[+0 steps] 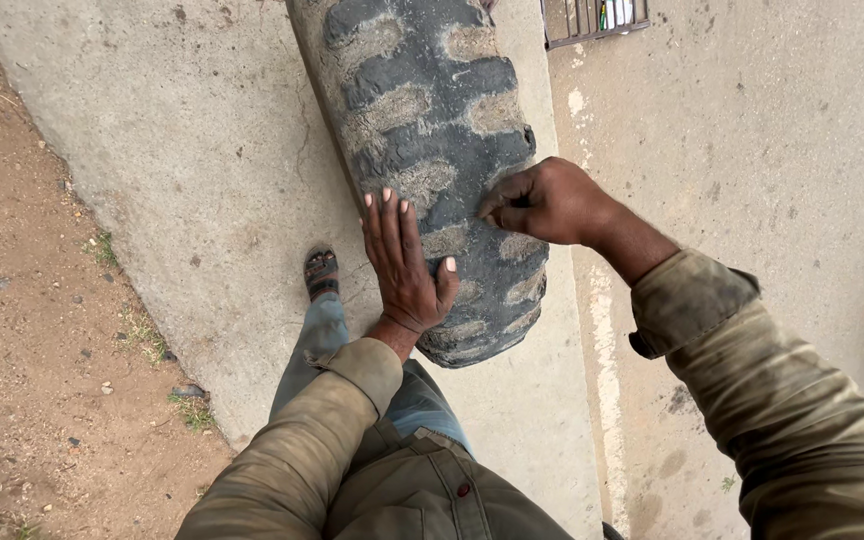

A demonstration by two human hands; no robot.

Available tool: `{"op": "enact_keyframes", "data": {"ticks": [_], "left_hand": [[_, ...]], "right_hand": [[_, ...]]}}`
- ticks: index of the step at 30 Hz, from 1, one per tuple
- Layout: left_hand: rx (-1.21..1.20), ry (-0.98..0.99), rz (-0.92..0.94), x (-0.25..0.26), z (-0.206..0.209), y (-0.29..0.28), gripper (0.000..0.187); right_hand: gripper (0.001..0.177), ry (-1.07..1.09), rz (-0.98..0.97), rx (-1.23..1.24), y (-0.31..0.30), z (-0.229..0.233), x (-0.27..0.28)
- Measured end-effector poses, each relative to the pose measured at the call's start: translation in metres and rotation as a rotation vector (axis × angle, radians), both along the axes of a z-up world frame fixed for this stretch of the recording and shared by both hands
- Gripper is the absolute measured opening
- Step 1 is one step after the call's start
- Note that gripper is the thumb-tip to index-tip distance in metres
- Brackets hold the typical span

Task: The person is holding a tire by hand and using a small metal pick tool to probe and clean debris from the tread sections.

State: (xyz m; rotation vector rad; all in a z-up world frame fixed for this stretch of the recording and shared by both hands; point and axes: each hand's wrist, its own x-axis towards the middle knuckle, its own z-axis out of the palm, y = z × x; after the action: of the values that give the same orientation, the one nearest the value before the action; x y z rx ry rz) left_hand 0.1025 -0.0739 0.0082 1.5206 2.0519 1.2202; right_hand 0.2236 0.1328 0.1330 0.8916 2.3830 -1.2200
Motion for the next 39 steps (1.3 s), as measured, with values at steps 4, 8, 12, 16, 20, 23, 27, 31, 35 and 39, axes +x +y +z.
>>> {"op": "enact_keyframes", "data": {"ticks": [4,8,12,16,20,23,27,31,35,39], "left_hand": [[-0.01,-0.005,0.003,-0.001,-0.005,-0.001,0.075],[-0.019,0.009,0.012,-0.002,-0.004,0.009,0.075],[-0.039,0.027,0.013,-0.003,0.001,0.015,0.073],[-0.038,0.021,0.029,-0.006,0.002,0.02,0.074],[-0.037,0.022,0.042,-0.005,0.001,0.028,0.075],[-0.047,0.026,0.045,-0.006,0.001,0.033,0.077],[-0.027,0.025,0.057,-0.007,0.0,0.039,0.079],[-0.056,0.05,0.07,-0.006,-0.004,0.046,0.078],[-0.049,0.065,0.074,-0.007,-0.008,0.049,0.077],[-0.035,0.08,0.063,-0.011,-0.017,0.054,0.075]], "right_hand": [[0.016,0.089,-0.269,0.004,-0.031,-0.021,0.026],[0.017,0.178,-0.285,0.142,-0.038,-0.032,0.035],[0.014,0.232,-0.258,0.243,-0.039,-0.038,0.037],[0.014,0.408,-0.27,0.508,-0.061,-0.048,0.033],[0.012,0.473,-0.393,0.591,-0.077,-0.056,0.027],[0.011,0.459,-0.482,0.643,-0.082,-0.06,0.019],[0.015,0.471,-0.5,0.797,-0.085,-0.064,0.013],[0.016,0.504,-0.547,0.797,-0.082,-0.069,0.012],[0.018,0.496,-0.781,0.578,-0.087,-0.075,0.026],[0.026,0.213,-1.086,0.121,-0.116,-0.081,0.071]]}}
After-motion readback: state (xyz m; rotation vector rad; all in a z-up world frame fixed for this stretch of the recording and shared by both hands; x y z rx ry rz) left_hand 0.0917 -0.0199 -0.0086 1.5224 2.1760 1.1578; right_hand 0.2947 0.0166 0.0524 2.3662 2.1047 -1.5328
